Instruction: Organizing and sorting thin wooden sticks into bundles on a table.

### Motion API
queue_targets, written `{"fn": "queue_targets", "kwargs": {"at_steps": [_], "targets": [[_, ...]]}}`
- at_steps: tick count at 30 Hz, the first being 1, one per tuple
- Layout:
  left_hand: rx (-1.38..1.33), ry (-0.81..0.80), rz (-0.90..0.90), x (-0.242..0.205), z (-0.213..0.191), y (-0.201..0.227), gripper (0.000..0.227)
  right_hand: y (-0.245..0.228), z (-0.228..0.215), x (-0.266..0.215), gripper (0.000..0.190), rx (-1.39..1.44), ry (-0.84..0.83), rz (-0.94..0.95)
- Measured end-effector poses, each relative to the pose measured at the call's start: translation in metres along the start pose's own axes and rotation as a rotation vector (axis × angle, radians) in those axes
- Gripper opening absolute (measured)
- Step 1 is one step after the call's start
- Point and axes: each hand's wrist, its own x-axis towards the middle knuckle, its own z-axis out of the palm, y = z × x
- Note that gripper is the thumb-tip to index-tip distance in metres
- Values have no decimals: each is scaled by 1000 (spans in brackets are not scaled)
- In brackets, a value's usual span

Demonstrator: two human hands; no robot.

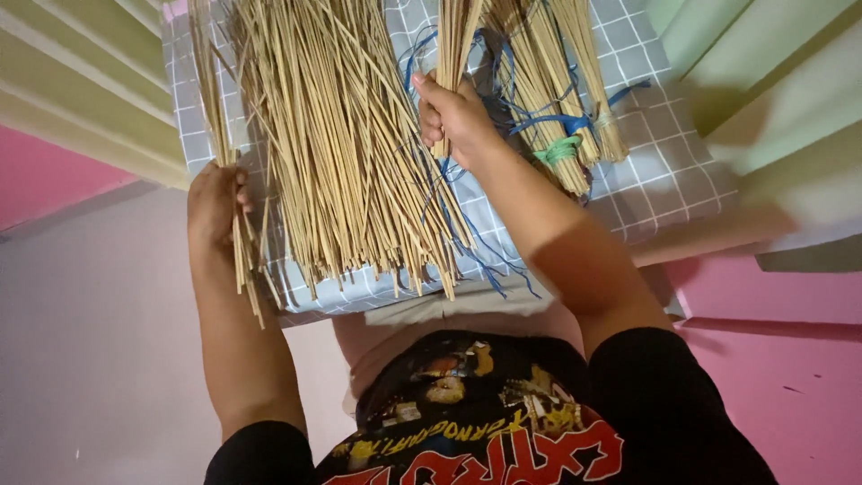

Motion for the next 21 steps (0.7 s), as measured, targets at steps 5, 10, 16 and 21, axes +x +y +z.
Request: {"fn": "queue_targets", "kwargs": {"at_steps": [5,10,16,21], "targets": [[-324,-93,38,11,-21,-15,5,1,-1,0,20,19,-10,-9],[-533,-262,72,21,-39,-26,34,4,-2,2,19,27,-28,-25],[-844,-521,71,21,-54,-31,27,3,-1,2,18,52,-2,0],[-975,-571,162,13,-56,-35,30,-1,3,-2,21,-3,-5,0]]}}
